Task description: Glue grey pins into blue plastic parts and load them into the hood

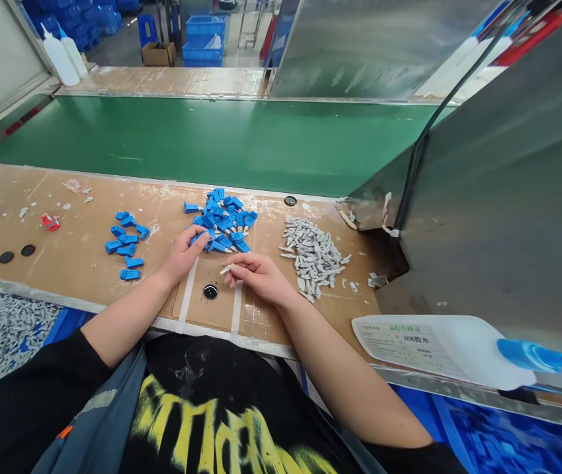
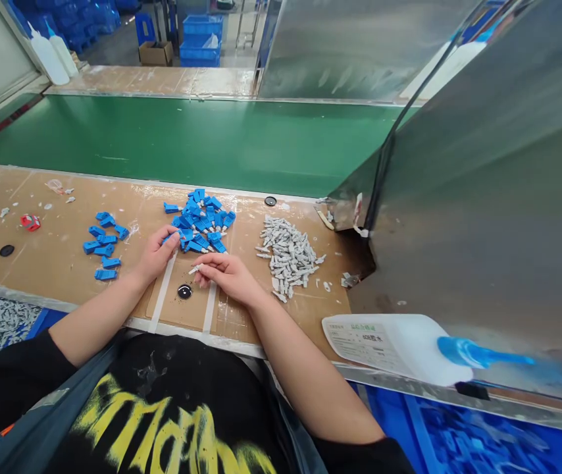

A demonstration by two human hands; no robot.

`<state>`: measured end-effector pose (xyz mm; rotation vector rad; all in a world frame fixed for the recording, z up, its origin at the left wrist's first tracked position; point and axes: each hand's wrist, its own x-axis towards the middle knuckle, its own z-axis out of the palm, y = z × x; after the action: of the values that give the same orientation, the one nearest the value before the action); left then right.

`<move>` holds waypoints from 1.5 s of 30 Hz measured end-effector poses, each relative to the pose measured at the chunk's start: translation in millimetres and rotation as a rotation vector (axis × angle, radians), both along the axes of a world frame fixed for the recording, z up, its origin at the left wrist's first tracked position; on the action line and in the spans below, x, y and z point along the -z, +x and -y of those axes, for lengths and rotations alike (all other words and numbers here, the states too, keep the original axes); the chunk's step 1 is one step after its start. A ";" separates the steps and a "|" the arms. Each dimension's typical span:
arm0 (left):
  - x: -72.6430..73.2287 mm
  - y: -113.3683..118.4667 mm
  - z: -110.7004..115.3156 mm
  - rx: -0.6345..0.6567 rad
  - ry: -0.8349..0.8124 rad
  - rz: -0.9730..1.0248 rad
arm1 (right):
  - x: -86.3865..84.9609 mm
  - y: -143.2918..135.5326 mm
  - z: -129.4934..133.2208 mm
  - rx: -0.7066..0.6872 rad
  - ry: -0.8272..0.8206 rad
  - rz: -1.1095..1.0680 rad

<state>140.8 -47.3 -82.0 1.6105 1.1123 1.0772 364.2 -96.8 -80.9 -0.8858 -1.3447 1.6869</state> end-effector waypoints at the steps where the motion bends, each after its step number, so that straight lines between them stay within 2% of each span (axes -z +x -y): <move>1: 1.1 0.4 -0.2 0.000 -0.004 0.007 | -0.6 -0.6 1.3 -0.002 0.015 0.018; 5: 2.9 2.5 -0.3 0.005 0.001 0.009 | -1.2 -1.3 7.0 0.027 0.096 0.123; 8: -0.5 3.0 0.3 0.018 0.022 -0.029 | -2.7 -0.3 9.7 0.045 0.237 0.240; 13: -3.8 3.0 1.0 0.095 0.043 -0.057 | -6.9 -3.2 12.8 -0.049 0.492 0.407; 16: -2.1 3.4 1.3 0.149 0.063 -0.068 | -5.8 -7.5 14.3 -0.098 0.529 0.444; 22: -1.5 3.5 2.8 0.160 0.054 -0.082 | -1.8 -12.3 15.2 -0.171 0.581 0.500; 24: -1.0 3.2 3.3 0.175 0.038 -0.065 | -2.2 -10.9 15.4 -0.125 0.543 0.476; 27: 0.1 2.7 3.4 0.148 0.036 -0.066 | -2.6 -6.2 14.5 0.060 0.398 0.354; 30: -1.5 2.6 4.1 0.139 0.059 -0.111 | -1.1 -2.1 10.4 0.206 0.171 0.147; 33: -6.2 2.7 6.4 0.191 0.067 -0.179 | 0.3 -2.2 3.7 0.267 0.015 -0.072; 37: -10.0 2.1 9.5 0.212 0.074 -0.308 | -1.0 -6.4 -4.5 0.362 -0.072 -0.204; 41: -9.0 1.5 10.4 0.191 0.083 -0.408 | -0.6 -9.1 -8.9 0.453 -0.122 -0.220; 45: -7.8 1.3 10.4 0.178 0.096 -0.466 | 3.6 -9.9 -11.5 0.469 -0.150 -0.218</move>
<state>142.1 -57.7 -74.2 2.0609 1.1947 0.6615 354.3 -85.3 -84.5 -0.9810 -0.7958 1.4744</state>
